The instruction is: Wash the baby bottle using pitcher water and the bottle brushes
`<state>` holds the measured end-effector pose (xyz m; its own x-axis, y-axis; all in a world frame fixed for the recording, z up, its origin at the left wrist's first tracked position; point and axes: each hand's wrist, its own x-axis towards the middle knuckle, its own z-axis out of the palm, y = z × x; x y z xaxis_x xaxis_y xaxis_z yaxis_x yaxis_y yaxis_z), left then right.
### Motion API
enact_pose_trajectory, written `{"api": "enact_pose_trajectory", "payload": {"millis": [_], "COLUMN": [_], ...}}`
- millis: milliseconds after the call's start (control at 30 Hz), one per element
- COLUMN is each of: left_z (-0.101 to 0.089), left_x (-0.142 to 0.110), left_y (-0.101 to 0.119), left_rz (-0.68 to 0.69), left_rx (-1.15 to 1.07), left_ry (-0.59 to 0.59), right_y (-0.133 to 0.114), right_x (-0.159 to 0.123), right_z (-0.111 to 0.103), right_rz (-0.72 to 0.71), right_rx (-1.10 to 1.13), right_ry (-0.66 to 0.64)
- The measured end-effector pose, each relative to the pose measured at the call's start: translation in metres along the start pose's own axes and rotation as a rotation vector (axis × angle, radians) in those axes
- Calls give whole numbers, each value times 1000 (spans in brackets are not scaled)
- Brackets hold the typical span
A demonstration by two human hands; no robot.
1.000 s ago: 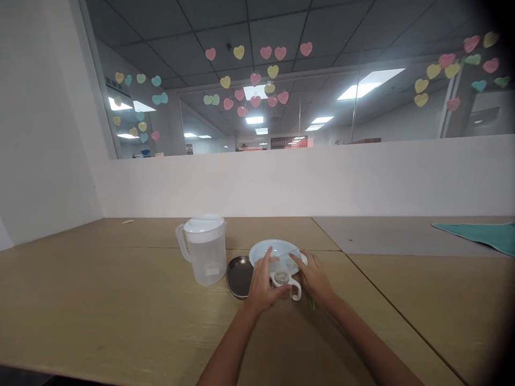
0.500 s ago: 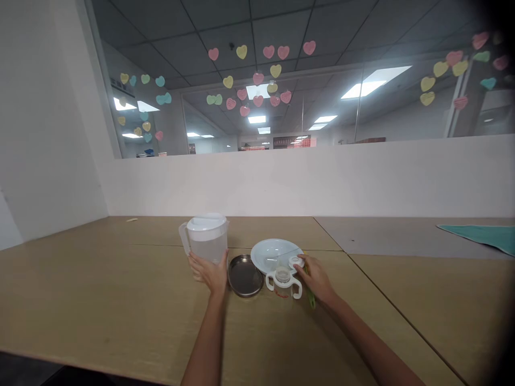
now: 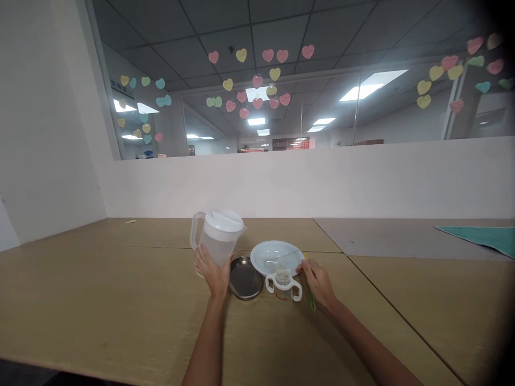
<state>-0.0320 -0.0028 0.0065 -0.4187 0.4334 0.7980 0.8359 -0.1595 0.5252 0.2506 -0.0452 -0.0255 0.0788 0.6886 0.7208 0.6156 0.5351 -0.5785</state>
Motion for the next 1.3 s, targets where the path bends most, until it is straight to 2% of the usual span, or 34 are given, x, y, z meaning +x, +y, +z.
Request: {"api": "enact_pose_trajectory", "payload": {"millis": [100,200,333,467,667,1000,1100,1300], "left_z": [4,8,12,13,15,6,4,9], "left_x": [-1,-5,-10,-10,-10,-7,-4,-8], "left_y": [2,4,6,8,10,13,13,11], "left_rz": [153,289,451,555,572,350,417,656], "left_rx": [-20,-21,-10,-13,-32,-291,-297,-197], "left_ry": [5,-17,-72,-121,-128,-128,-144,-181], "right_y": [-11,-12,-7,-6,-6,-2,-2,-1], "right_x": [-7,-14,-18,-16,-16,-16,-16,-16], "right_z": [1,8,16,13,7,7,6,4], "right_rz": [-146,-264,-312,-351,-381,-396,-396,-396], "right_rx": [48,-1,-108,-150,-184,-231,-238,-255], "right_ry": [-24,-63,-48,-30,-41,-47,-55,-73]}}
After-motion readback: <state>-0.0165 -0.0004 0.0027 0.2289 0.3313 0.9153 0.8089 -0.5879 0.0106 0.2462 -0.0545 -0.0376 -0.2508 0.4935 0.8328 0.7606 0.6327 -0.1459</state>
